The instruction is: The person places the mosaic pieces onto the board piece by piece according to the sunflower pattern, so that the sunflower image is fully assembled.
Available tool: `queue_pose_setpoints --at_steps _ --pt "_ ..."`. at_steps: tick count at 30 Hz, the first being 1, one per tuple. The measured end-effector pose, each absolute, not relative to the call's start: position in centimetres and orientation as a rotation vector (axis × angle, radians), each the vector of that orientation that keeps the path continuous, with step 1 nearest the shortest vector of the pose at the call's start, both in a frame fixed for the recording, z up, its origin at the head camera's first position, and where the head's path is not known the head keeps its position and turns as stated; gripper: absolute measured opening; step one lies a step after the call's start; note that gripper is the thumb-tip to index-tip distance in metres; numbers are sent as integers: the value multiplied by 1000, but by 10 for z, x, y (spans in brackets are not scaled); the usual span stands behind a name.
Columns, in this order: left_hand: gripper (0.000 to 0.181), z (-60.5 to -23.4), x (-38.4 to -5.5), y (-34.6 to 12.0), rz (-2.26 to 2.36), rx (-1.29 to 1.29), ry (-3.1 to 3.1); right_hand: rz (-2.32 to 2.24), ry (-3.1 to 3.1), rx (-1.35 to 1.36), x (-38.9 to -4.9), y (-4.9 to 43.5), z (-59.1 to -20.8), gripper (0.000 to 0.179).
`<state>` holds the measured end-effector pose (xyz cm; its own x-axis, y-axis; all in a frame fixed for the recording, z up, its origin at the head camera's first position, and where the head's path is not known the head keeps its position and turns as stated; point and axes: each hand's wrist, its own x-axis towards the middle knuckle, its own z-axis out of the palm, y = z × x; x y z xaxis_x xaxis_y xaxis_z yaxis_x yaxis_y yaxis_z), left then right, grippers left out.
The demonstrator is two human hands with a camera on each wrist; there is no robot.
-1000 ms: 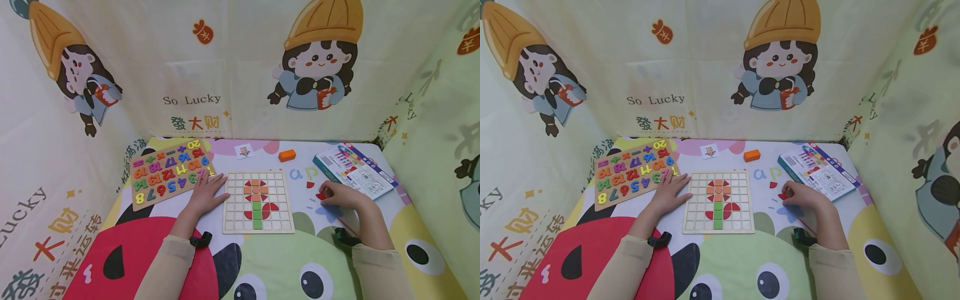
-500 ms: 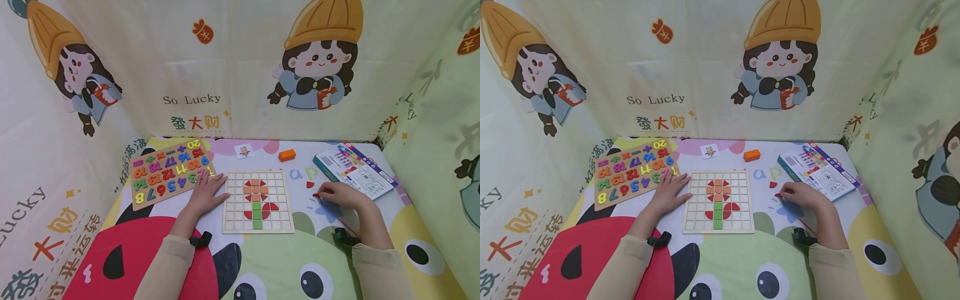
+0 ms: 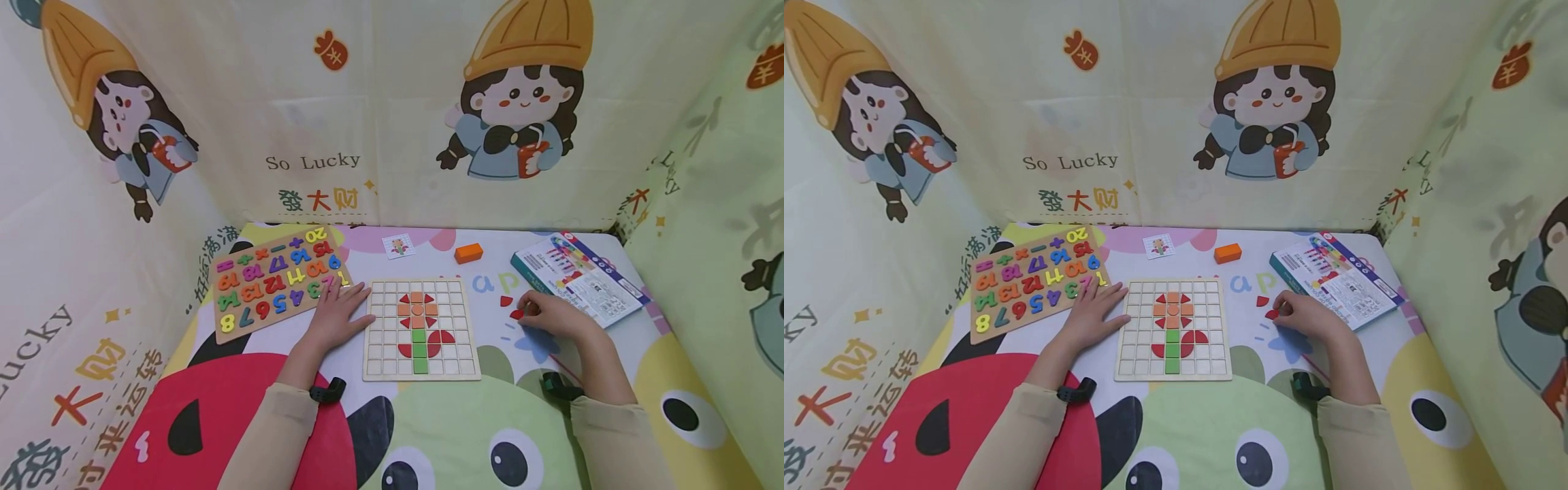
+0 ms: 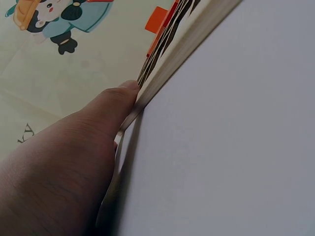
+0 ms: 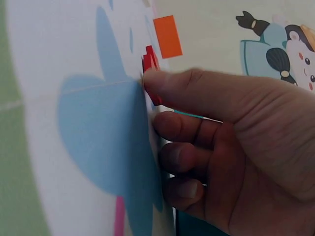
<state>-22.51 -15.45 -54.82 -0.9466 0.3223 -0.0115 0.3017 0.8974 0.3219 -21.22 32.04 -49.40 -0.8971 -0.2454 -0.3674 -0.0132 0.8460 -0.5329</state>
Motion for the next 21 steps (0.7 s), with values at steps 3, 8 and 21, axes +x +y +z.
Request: queue_pose_setpoints --at_steps 3,8,21 --pt "74 -549 -225 -155 495 495 3002 -738 2603 -215 -213 320 -495 26" --pt "74 -550 -226 -155 489 497 3005 -716 2630 -224 -213 318 -497 25" --pt "74 -550 -226 -155 480 501 3009 -726 2628 -273 -212 316 -497 36"
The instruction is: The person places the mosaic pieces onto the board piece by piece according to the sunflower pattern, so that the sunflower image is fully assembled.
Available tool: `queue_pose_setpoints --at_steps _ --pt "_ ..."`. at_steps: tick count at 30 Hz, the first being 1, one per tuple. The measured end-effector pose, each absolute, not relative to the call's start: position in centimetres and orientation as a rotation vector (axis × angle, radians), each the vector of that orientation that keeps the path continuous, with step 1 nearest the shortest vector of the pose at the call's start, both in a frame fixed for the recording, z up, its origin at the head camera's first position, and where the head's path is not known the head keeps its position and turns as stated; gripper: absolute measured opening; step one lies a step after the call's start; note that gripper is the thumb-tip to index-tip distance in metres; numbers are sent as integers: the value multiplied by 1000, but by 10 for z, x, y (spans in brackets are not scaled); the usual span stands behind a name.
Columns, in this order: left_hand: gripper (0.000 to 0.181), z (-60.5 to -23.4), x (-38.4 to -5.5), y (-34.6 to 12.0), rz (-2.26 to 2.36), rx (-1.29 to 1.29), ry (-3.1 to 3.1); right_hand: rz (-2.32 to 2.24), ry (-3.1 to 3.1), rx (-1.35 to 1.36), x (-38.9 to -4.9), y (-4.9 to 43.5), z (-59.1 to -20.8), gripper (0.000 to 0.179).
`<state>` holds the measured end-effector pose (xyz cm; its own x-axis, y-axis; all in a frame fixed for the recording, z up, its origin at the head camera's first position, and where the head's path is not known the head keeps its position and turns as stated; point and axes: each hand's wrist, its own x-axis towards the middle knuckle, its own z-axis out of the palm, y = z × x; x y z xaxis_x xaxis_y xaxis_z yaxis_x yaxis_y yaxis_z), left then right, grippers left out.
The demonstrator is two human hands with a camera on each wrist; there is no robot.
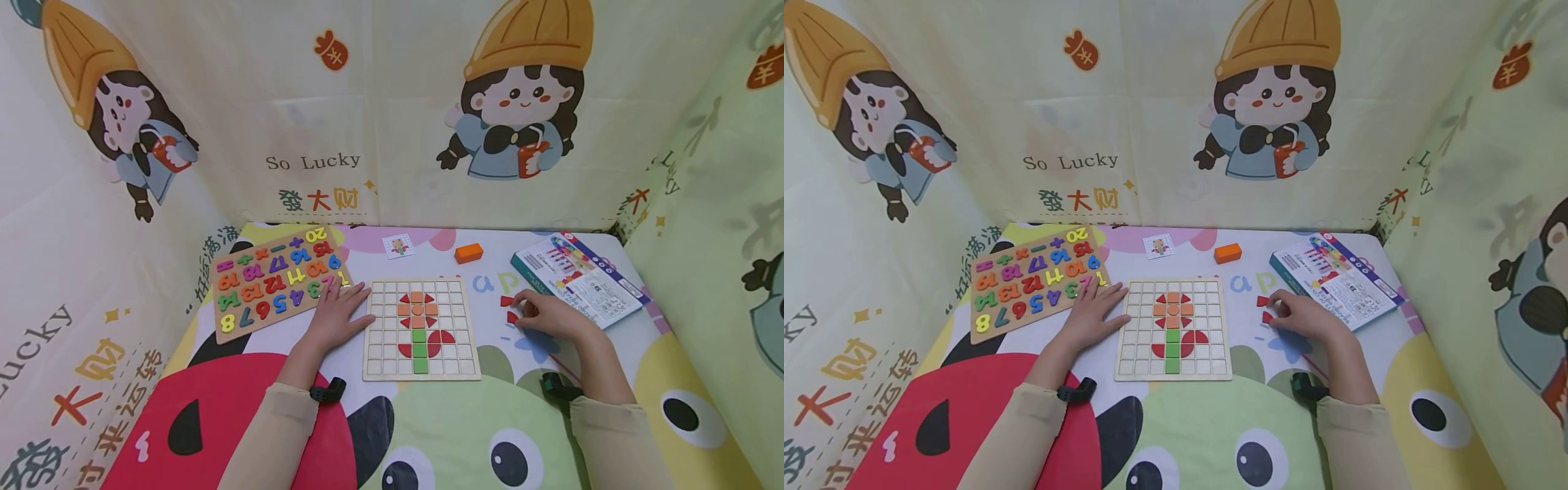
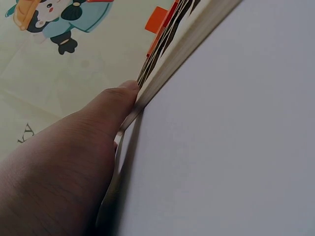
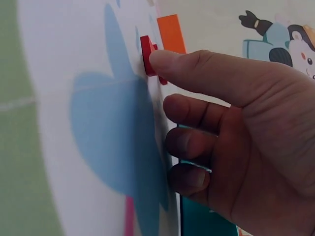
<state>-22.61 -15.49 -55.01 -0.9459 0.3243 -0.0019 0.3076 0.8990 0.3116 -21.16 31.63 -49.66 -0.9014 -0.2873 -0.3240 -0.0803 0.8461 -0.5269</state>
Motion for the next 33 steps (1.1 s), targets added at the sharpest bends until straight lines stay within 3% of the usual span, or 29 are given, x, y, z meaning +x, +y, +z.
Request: queue_pose_setpoints --at_steps 15,33 --pt "74 -550 -226 -154 481 499 3009 -690 2664 -308 -213 306 -507 26" --pt "72 -545 -222 -154 498 509 3019 -711 2695 -306 -215 300 -504 29"
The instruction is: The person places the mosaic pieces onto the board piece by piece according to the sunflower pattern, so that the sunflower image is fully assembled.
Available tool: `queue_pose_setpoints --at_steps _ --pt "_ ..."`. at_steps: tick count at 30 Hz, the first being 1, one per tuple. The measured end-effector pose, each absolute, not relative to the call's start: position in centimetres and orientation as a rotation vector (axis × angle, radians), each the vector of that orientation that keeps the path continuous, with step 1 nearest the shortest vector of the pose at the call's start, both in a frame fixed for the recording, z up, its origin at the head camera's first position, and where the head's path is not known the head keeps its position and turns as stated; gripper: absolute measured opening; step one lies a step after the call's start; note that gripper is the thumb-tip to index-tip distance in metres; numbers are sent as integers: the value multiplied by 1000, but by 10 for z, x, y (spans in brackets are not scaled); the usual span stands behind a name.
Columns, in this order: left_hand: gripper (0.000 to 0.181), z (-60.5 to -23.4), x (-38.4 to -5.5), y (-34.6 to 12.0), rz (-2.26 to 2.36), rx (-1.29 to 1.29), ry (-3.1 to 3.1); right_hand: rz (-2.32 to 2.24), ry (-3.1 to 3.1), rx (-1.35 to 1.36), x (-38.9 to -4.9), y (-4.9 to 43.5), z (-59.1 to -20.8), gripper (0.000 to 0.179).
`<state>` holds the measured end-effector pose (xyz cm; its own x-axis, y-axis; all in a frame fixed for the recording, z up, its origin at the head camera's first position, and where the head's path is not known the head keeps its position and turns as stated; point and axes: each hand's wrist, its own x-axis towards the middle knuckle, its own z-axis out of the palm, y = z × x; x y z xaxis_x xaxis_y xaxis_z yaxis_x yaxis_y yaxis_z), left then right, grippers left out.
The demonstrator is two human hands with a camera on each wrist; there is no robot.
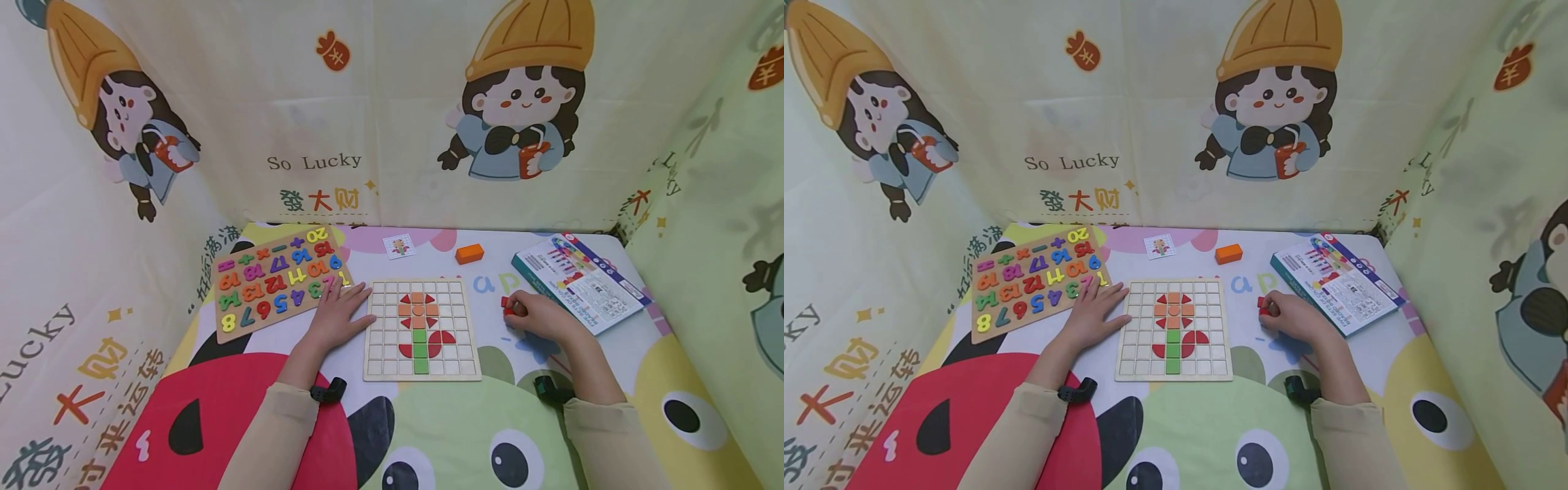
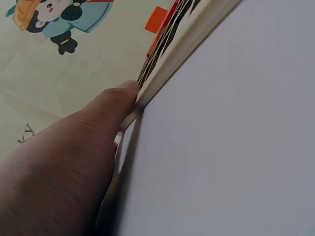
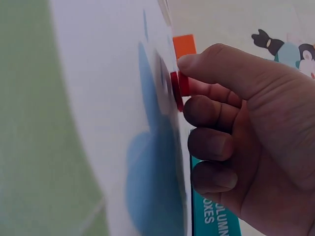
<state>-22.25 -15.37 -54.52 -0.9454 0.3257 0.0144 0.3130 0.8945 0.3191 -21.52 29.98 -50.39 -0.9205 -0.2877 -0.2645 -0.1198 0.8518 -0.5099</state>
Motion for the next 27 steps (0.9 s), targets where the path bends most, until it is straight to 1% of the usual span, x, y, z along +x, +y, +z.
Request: queue_pose_setpoints --at_steps 8,13,22,27 --pt "72 -546 -223 -154 503 499 3018 -764 2687 -297 -213 281 -491 30" --pt "73 -545 -223 -154 506 492 3022 -771 2702 -361 -214 263 -484 27" --pt "72 -543 -222 -153 518 501 3015 -767 2681 -452 -209 217 -472 28" --pt "72 -542 -221 -153 512 512 3017 -754 2656 -483 -206 190 -474 25"
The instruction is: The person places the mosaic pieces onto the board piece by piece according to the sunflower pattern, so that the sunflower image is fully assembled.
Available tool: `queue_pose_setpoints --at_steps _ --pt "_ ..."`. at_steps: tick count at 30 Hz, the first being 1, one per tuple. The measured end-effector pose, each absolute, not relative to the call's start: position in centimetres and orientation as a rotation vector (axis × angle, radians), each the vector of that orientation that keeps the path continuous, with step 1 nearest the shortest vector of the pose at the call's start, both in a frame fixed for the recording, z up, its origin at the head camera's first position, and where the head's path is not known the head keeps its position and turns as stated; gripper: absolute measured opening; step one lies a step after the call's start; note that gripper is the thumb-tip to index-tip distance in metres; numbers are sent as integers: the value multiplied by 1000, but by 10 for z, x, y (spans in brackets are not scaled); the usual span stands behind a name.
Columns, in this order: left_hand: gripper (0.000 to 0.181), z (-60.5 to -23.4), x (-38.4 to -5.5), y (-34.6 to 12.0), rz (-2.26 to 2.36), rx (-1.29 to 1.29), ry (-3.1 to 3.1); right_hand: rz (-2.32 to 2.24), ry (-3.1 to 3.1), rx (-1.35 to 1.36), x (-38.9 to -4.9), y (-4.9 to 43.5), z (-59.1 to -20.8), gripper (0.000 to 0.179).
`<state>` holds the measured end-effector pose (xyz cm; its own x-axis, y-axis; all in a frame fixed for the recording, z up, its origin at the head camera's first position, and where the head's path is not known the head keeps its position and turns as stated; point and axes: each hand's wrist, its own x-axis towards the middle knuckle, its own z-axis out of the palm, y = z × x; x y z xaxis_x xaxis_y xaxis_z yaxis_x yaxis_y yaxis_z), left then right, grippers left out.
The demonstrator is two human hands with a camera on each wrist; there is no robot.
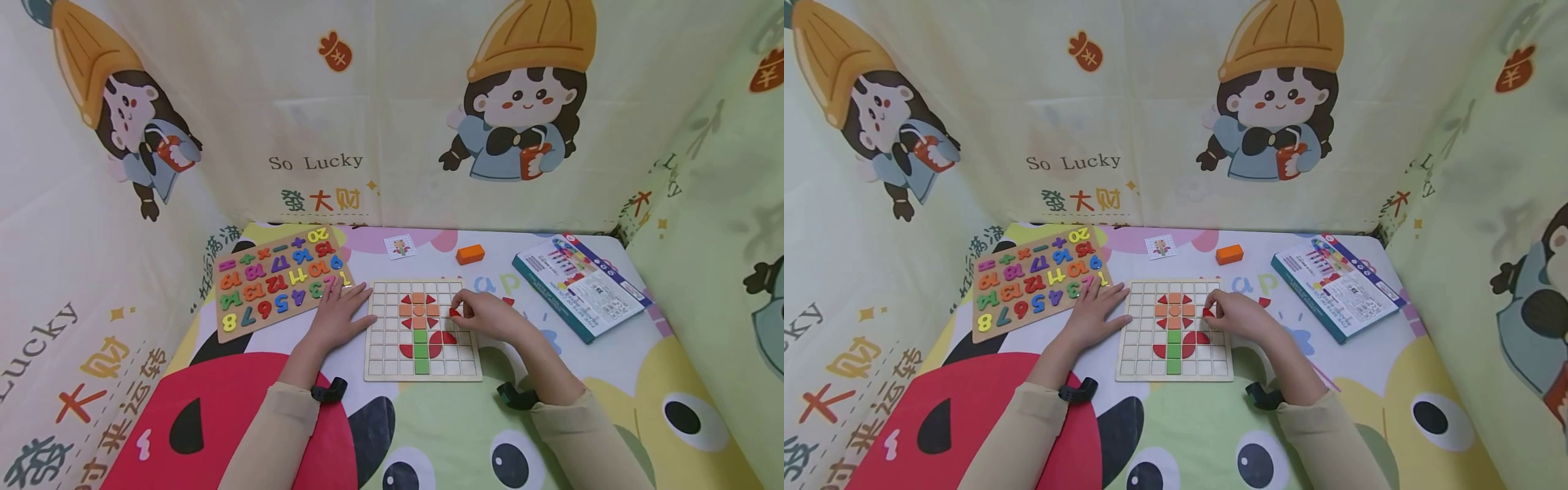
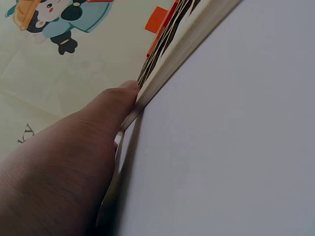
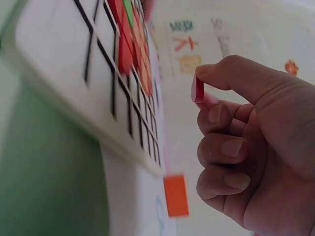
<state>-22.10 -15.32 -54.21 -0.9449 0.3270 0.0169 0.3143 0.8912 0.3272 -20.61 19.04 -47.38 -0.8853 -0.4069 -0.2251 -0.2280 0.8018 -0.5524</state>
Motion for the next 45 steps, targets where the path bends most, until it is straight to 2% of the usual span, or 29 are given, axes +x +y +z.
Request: queue_pose_setpoints --at_steps 12,18,45 --pt "73 -545 -222 -154 502 508 3019 -703 2644 -701 -196 130 -489 19" --pt "73 -545 -221 -153 481 506 3014 -673 2635 -718 -191 110 -492 22" --pt "73 -542 -221 -153 481 505 3041 -581 2687 -667 -187 96 -498 22"
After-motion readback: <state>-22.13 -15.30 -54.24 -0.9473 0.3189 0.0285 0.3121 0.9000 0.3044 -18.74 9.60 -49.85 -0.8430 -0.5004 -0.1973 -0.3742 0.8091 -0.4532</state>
